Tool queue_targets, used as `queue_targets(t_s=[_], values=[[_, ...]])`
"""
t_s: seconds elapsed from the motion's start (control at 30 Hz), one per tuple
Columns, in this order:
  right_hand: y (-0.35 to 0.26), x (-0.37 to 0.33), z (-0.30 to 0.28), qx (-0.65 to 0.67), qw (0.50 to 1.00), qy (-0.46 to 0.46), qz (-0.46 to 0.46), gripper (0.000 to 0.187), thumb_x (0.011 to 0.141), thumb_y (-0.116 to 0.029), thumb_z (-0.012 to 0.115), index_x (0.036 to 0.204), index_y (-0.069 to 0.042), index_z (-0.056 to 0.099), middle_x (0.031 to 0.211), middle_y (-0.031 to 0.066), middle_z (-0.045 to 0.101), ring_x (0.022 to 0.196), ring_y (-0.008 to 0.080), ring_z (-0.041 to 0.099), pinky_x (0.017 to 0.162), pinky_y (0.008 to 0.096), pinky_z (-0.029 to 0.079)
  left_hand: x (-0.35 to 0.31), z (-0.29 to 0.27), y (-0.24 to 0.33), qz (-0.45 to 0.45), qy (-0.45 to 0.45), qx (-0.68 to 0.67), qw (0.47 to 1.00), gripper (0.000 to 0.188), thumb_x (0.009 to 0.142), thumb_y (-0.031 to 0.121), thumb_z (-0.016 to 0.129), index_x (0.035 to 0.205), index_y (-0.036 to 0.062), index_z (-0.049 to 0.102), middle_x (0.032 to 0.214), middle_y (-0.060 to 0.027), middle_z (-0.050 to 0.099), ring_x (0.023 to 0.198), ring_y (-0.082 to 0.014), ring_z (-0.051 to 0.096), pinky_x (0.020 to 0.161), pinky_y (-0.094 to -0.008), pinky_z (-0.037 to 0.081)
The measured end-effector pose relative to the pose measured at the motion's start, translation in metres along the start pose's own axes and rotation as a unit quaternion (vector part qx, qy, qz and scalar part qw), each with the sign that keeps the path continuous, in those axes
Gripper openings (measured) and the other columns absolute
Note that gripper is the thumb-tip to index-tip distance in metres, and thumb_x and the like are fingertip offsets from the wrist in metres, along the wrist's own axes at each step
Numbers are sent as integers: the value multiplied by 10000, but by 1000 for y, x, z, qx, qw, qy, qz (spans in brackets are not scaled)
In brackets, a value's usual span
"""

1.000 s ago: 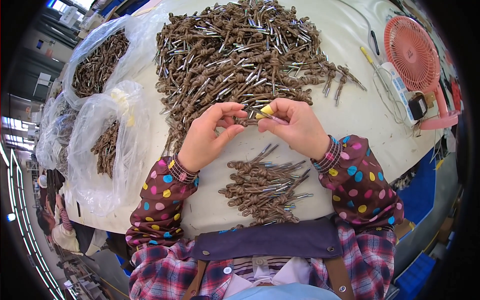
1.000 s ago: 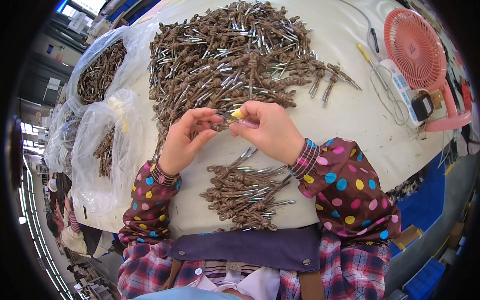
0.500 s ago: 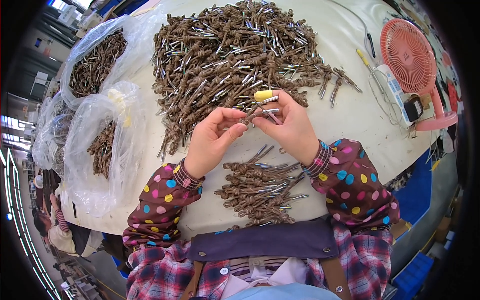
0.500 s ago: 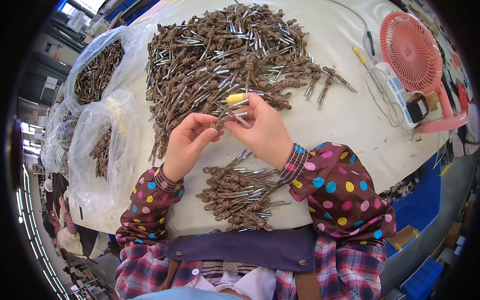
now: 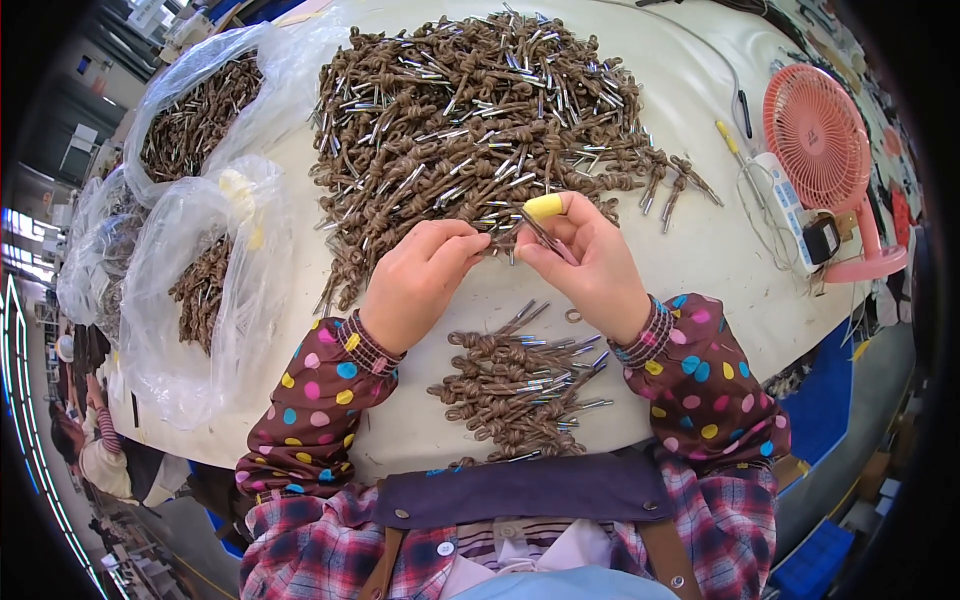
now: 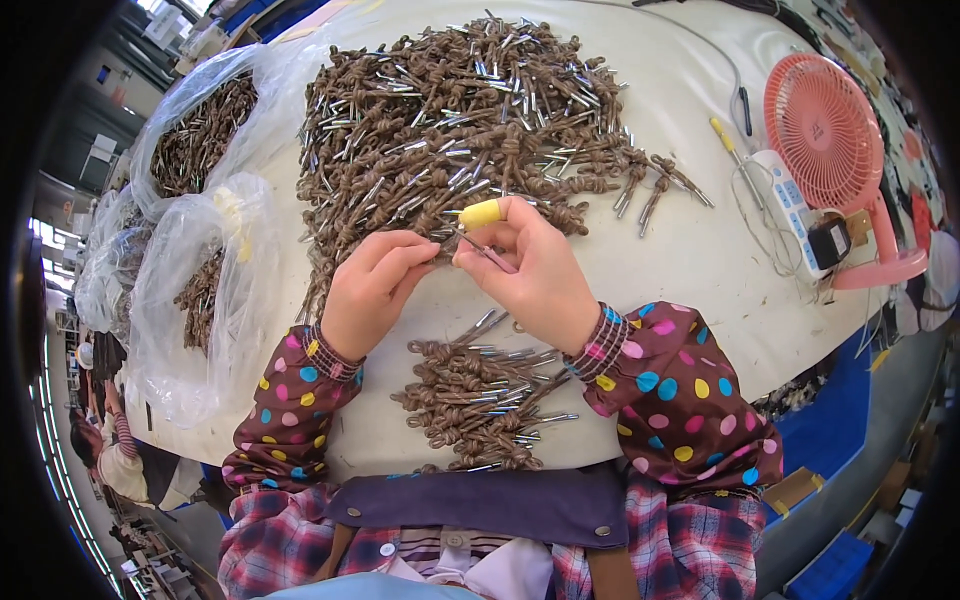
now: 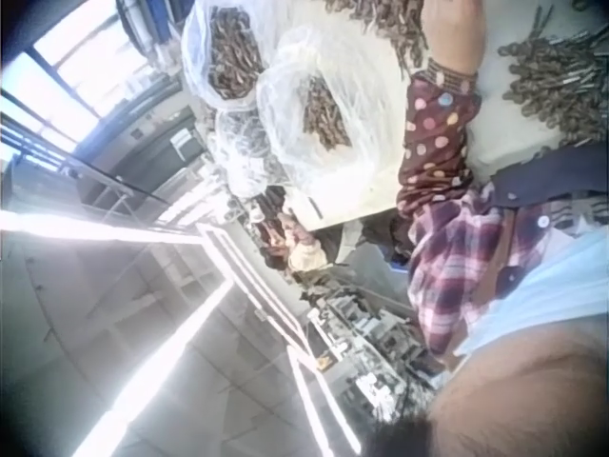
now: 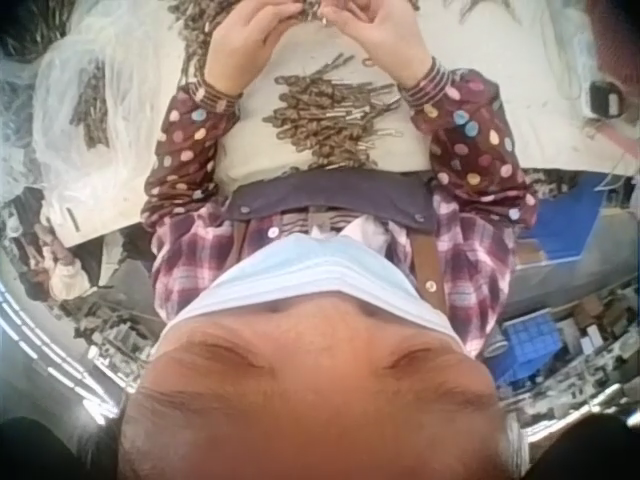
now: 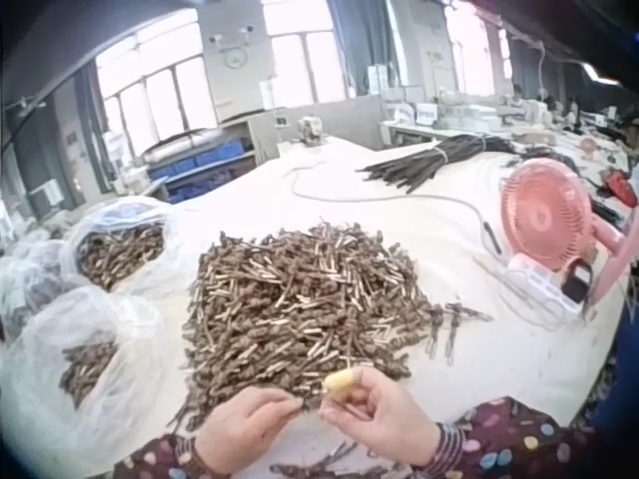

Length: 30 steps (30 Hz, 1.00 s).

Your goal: The recorder is assembling small decorative tassels or leather pulls by wrapping and securing brown leather/cord strips around a metal core.

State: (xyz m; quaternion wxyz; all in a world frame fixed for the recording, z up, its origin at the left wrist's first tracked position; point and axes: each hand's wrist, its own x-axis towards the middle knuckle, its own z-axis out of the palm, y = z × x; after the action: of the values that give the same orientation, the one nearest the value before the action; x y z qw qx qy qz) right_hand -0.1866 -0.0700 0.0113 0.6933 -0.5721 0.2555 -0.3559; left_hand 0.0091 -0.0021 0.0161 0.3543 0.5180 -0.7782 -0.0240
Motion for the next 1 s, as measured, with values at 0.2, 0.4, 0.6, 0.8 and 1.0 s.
queue_targets(t_s=[0.2, 0.4, 0.6, 0.8, 1.0], values=[[-14, -6, -3, -196, 975, -2, -103, 393, 850, -8, 632, 1209, -28, 473, 991, 53, 651, 728, 44, 592, 642, 174, 474, -2, 2, 0, -53, 2, -53, 997, 256, 768, -41, 686, 1010, 23, 635, 987, -106, 632, 853, -227, 645, 706, -293, 531], [9, 3, -11, -277, 953, 3, -120, 423, 841, -23, 655, 1231, -37, 492, 975, 49, 662, 721, 57, 596, 645, 186, 485, -5, 6, 3, -210, -8, -277, 938, 216, 824, 15, 675, 1033, 2, 622, 985, -85, 642, 902, -163, 644, 812, -272, 536], [12, 4, -3, 30, 999, 6, 38, 314, 874, -66, 651, 1155, 9, 531, 935, 23, 656, 810, 45, 577, 744, 185, 463, -9, 10, -1, -248, -5, -369, 896, 228, 834, -2, 664, 1055, -11, 611, 1031, -72, 639, 939, -136, 624, 847, -264, 514], [13, 3, -5, -62, 998, 16, 13, 285, 869, -71, 654, 1116, 10, 539, 886, 12, 659, 775, 31, 553, 701, 185, 444, 2, -1, 11, -63, 3, -31, 998, 219, 766, 31, 720, 977, 47, 662, 986, -83, 679, 915, -214, 650, 800, -296, 523], [8, 0, -1, -187, 982, 29, -29, 312, 838, -63, 672, 1114, -12, 538, 839, 31, 678, 712, 47, 559, 654, 200, 450, -1, 3, 10, -47, 23, -5, 999, 181, 750, 38, 731, 923, 62, 681, 929, -67, 702, 852, -231, 675, 727, -306, 541]])
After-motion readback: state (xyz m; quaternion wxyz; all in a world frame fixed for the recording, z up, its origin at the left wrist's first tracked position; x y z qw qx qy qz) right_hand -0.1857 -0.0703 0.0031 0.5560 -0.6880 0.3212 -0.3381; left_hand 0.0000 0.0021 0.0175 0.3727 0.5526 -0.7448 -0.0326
